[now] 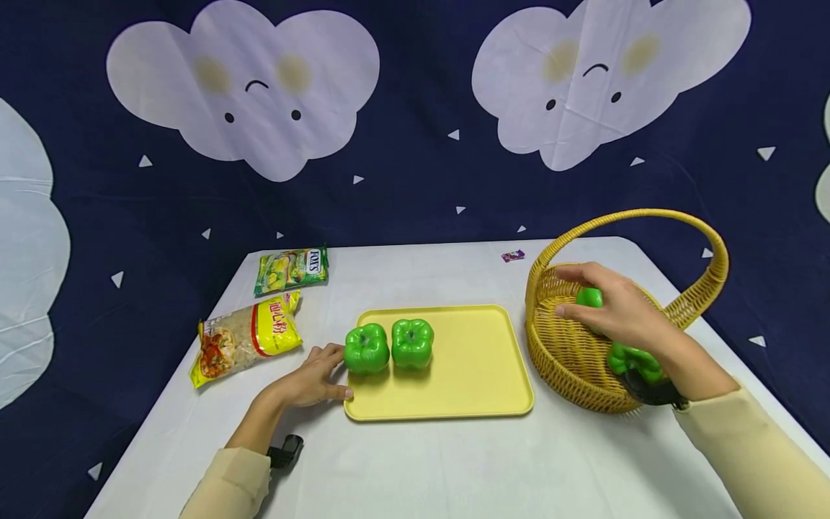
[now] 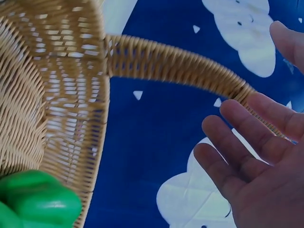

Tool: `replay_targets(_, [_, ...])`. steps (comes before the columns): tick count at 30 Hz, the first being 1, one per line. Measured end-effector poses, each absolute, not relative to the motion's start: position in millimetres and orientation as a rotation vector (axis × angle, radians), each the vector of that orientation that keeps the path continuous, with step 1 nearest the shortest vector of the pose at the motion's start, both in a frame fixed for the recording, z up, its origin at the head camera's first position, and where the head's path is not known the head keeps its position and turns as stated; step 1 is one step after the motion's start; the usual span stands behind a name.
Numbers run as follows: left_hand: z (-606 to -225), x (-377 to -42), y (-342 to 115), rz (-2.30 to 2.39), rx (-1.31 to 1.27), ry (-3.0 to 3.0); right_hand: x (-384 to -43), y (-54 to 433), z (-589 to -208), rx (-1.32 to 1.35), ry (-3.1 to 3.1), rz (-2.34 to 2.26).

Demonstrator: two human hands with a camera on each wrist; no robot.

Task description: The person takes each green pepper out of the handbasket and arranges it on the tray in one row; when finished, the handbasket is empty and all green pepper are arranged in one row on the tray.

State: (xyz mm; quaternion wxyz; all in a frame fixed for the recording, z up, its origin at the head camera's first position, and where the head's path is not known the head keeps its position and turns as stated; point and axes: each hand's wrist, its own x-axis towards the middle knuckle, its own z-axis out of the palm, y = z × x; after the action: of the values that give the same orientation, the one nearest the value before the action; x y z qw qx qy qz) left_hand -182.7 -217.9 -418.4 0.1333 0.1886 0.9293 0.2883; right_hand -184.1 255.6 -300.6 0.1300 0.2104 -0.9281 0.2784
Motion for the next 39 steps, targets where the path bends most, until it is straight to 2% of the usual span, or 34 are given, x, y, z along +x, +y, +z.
replay_targets(13, [-419, -184, -218, 0.829, 0.559, 2.699, -212, 277, -312, 0.405, -2.836, 0.833])
replay_targets(39, [-419, -184, -219, 0.837, 0.545, 2.688, -247, 300, -341, 0.184, -3.027, 0.742])
